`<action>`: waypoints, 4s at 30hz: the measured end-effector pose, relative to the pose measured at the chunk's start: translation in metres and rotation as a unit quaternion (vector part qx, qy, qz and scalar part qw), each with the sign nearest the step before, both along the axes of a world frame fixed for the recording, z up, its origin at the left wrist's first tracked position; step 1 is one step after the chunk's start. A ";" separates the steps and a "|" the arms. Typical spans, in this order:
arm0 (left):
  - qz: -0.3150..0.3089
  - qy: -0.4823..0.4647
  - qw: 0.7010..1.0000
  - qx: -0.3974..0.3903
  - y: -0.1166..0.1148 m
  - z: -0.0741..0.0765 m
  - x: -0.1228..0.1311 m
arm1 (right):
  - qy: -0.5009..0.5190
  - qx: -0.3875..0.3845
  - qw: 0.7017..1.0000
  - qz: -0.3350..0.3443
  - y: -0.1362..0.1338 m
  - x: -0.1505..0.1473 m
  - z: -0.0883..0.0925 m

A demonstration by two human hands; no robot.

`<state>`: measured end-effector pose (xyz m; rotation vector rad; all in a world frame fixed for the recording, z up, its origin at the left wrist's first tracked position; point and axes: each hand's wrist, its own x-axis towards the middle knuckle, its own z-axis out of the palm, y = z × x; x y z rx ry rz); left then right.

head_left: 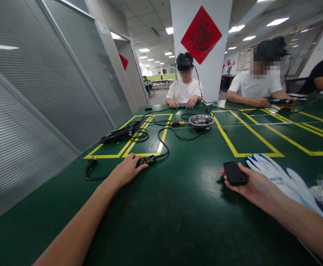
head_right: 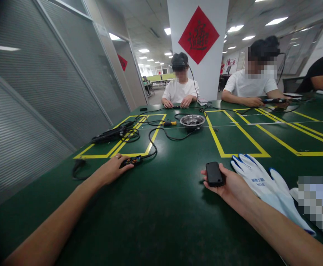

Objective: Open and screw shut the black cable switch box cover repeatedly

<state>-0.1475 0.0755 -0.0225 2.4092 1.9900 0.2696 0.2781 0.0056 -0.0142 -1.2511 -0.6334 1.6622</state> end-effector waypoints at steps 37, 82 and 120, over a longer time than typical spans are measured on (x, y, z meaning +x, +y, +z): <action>0.155 -0.048 0.969 0.186 -0.008 0.011 0.019 | -0.625 0.163 0.751 0.138 0.083 0.018 -0.008; 0.060 -0.139 0.974 0.166 -0.022 0.017 0.054 | -0.523 0.444 0.667 0.290 -0.046 -0.049 0.001; -0.385 -0.141 0.905 -0.110 -0.088 0.012 0.141 | -0.563 0.468 0.621 0.282 -0.042 -0.020 -0.014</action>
